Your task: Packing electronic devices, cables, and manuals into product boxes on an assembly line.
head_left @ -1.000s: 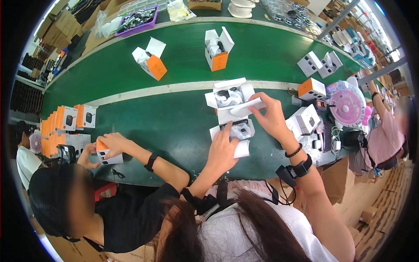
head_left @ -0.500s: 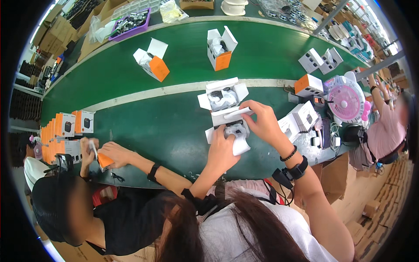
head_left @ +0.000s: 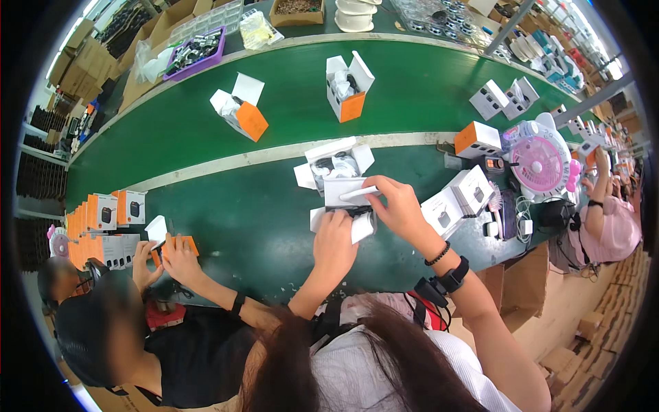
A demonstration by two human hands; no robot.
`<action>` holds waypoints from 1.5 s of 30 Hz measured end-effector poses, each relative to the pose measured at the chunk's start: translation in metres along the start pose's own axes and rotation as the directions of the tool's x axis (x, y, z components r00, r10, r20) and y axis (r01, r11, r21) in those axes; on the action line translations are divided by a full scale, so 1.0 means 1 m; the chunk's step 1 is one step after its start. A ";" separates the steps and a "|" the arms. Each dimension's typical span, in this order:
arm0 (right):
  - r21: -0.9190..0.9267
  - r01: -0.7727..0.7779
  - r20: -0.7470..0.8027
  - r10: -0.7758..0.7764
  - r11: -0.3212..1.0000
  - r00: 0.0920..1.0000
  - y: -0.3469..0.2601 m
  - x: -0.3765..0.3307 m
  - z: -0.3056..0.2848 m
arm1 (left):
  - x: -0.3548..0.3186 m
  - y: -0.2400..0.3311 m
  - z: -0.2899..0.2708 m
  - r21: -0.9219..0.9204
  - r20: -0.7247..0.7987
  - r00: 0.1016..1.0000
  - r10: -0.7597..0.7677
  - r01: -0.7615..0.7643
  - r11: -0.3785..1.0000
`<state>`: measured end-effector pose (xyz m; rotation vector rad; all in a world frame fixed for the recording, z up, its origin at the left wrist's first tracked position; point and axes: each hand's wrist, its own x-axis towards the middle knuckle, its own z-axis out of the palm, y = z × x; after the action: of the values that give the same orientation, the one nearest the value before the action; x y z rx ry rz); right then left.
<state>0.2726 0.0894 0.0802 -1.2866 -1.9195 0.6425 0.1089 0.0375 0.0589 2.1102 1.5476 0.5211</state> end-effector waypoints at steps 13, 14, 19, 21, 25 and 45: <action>-0.191 0.288 0.218 -0.246 0.938 0.944 -0.017 0.014 0.034 | -0.038 -0.034 0.010 0.043 -0.089 0.974 0.208 -0.204 0.978; -0.198 0.315 0.305 -0.247 0.928 0.920 -0.023 0.016 0.035 | -0.041 -0.039 0.010 0.041 -0.097 0.974 0.204 -0.201 0.979; -0.281 0.378 0.335 -0.279 0.882 0.900 -0.034 0.018 0.052 | -0.048 -0.051 -0.001 0.036 -0.098 0.973 0.209 -0.206 0.978; -0.314 0.418 0.323 -0.318 0.852 0.891 -0.030 0.010 0.065 | -0.047 -0.056 -0.003 0.010 -0.101 0.969 0.227 -0.228 0.974; -0.416 0.396 0.409 -0.220 0.819 0.885 -0.033 0.005 0.093 | -0.053 -0.063 -0.011 -0.019 -0.103 0.969 0.223 -0.226 0.974; -0.455 0.470 0.374 -0.317 0.756 0.872 -0.053 0.026 0.115 | -0.065 -0.094 -0.024 -0.039 -0.072 0.970 0.234 -0.237 0.971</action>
<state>0.1459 0.0920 0.0566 -1.0673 -2.6369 0.0477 0.0039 0.0028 0.0225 2.2747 1.3117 0.7100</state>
